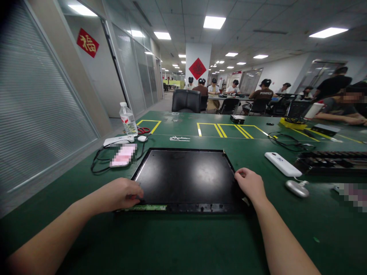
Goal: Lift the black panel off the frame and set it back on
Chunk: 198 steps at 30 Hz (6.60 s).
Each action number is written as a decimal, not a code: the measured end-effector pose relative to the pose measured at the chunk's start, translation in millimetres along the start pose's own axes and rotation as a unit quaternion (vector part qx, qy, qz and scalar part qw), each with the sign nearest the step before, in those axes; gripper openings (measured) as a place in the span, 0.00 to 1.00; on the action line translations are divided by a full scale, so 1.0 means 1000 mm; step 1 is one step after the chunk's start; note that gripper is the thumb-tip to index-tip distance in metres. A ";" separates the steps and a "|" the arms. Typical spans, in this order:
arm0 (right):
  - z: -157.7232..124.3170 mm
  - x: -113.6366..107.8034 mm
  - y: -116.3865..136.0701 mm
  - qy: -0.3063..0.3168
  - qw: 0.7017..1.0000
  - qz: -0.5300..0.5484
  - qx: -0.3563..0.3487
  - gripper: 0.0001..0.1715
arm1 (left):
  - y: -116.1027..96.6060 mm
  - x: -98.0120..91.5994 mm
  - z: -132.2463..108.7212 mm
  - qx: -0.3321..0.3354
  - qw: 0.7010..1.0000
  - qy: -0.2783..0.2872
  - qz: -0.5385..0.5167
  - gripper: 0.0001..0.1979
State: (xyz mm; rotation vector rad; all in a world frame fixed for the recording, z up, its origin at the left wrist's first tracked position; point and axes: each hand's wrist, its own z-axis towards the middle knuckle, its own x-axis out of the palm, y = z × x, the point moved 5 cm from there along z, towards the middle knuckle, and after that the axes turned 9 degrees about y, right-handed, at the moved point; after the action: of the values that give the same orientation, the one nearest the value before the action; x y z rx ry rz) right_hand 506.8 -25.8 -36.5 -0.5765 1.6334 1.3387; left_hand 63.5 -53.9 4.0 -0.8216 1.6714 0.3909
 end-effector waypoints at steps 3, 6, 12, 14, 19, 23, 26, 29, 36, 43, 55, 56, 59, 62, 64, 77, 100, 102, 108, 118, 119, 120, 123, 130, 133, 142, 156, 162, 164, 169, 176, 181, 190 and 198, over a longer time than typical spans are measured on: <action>0.000 0.000 0.000 -0.002 1.000 -0.002 -0.001 0.13 | 0.002 0.002 0.000 0.000 1.000 -0.004 -0.003 0.12; -0.001 0.000 0.000 -0.005 1.000 0.000 -0.005 0.13 | 0.002 0.002 0.001 0.002 1.000 -0.006 -0.003 0.13; -0.001 0.000 0.000 -0.009 1.000 0.000 -0.012 0.13 | -0.001 0.000 0.000 0.005 1.000 -0.010 0.001 0.13; 0.000 0.000 0.000 -0.008 1.000 -0.004 -0.010 0.13 | -0.001 0.000 0.001 0.006 1.000 -0.009 0.004 0.13; 0.001 0.000 -0.001 -0.008 1.000 -0.002 -0.009 0.13 | 0.000 0.000 0.000 0.009 1.000 -0.019 0.006 0.14; 0.000 0.000 0.000 -0.005 1.000 -0.004 -0.005 0.13 | 0.000 0.000 0.000 0.008 1.000 -0.020 0.009 0.13; -0.002 -0.001 0.002 -0.004 1.000 0.001 -0.005 0.13 | 0.000 0.001 0.001 0.007 1.000 -0.017 0.011 0.13; -0.003 -0.002 0.003 -0.006 1.000 0.004 -0.007 0.13 | 0.001 0.002 0.001 0.008 1.000 -0.019 0.010 0.13; -0.001 0.000 -0.001 -0.007 1.000 0.000 -0.008 0.13 | 0.007 0.001 0.000 -0.023 0.998 -0.016 -0.061 0.11; -0.002 -0.001 0.001 -0.017 1.000 0.001 -0.016 0.12 | 0.038 -0.013 -0.004 -0.187 0.969 -0.128 -0.103 0.15; -0.003 -0.005 0.002 -0.003 0.999 0.039 0.002 0.11 | 0.081 0.014 -0.002 -0.329 0.936 -0.066 -0.107 0.18; -0.004 -0.005 0.003 -0.001 0.999 0.043 0.005 0.11 | 0.079 0.014 -0.001 -0.327 0.937 -0.065 -0.103 0.17; -0.005 -0.007 0.007 0.003 0.999 0.047 0.001 0.11 | 0.072 0.012 0.002 -0.334 0.937 -0.064 -0.082 0.14; -0.005 -0.006 0.008 0.005 0.998 0.056 -0.005 0.10 | 0.069 0.009 0.003 -0.350 0.932 -0.064 -0.067 0.13; -0.004 -0.004 0.008 0.005 0.998 0.063 -0.010 0.10 | 0.067 0.008 0.003 -0.355 0.930 -0.065 -0.063 0.12; -0.004 0.001 0.005 -0.006 0.999 0.033 -0.022 0.11 | 0.079 0.013 0.001 -0.343 0.933 -0.084 -0.074 0.09; 0.000 -0.002 -0.002 -0.007 1.000 0.022 -0.013 0.12 | 0.066 0.014 0.000 -0.295 0.660 -0.322 -0.611 0.12; 0.000 -0.002 -0.002 -0.005 1.000 0.026 -0.007 0.12 | 0.067 0.015 0.000 -0.292 0.631 -0.339 -0.634 0.11; 0.001 0.000 -0.003 -0.005 1.000 0.026 -0.004 0.12 | 0.064 0.020 -0.001 -0.291 0.557 -0.360 -0.690 0.04; 0.002 0.000 -0.003 -0.011 1.000 0.022 -0.007 0.11 | 0.076 0.032 0.012 -0.221 0.488 -0.350 -0.769 0.14; 0.002 0.000 -0.003 -0.012 1.000 0.022 -0.008 0.11 | 0.076 0.031 0.013 -0.208 0.493 -0.343 -0.772 0.18; 0.002 0.000 -0.003 -0.014 1.000 0.022 -0.009 0.12 | 0.074 0.031 0.013 -0.198 0.502 -0.332 -0.774 0.23; 0.003 0.000 -0.004 -0.012 1.000 0.024 -0.009 0.12 | 0.069 0.028 0.011 -0.182 0.532 -0.303 -0.769 0.36; 0.002 0.001 -0.004 -0.003 1.000 0.024 -0.008 0.12 | 0.056 0.017 0.007 -0.172 0.576 -0.283 -0.747 0.28; 0.002 0.000 -0.004 -0.012 1.000 0.018 -0.017 0.12 | 0.057 0.018 0.005 -0.183 0.592 -0.274 -0.735 0.24; 0.001 0.000 -0.002 -0.009 1.000 0.006 -0.017 0.12 | 0.066 0.018 0.002 -0.171 0.633 -0.268 -0.706 0.25; 0.001 0.001 -0.002 -0.019 0.999 -0.012 -0.033 0.12 | 0.056 0.004 0.001 -0.129 0.575 -0.314 -0.744 0.17; 0.000 0.001 -0.001 -0.023 0.999 -0.005 -0.033 0.12 | 0.035 -0.008 -0.002 -0.044 0.593 -0.307 -0.743 0.31; -0.001 0.001 0.000 -0.025 0.999 -0.004 -0.034 0.12 | 0.030 -0.009 -0.004 -0.038 0.596 -0.304 -0.742 0.35; -0.001 -0.007 -0.003 -0.049 0.998 0.038 -0.016 0.13 | 0.028 -0.008 -0.002 -0.015 0.584 -0.302 -0.753 0.37; 0.011 0.000 -0.017 -0.004 0.987 0.160 0.036 0.17 | 0.027 -0.008 -0.001 -0.008 0.580 -0.318 -0.750 0.38; 0.013 0.006 -0.018 -0.025 0.955 0.296 0.011 0.15 | 0.029 -0.010 -0.003 -0.015 0.574 -0.332 -0.749 0.38; -0.018 -0.005 0.021 0.153 0.809 0.566 -0.054 0.28 | 0.045 -0.011 -0.009 -0.031 0.537 -0.367 -0.759 0.30; -0.013 -0.010 0.012 0.096 0.829 0.546 -0.072 0.21 | 0.045 -0.005 -0.004 -0.046 0.570 -0.347 -0.744 0.22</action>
State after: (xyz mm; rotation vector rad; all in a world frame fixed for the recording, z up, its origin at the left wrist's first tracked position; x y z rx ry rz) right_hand 496.7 -36.5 -21.9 0.2586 2.1407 2.2781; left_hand 29.2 -23.6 1.8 -1.5697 -0.1416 -0.4057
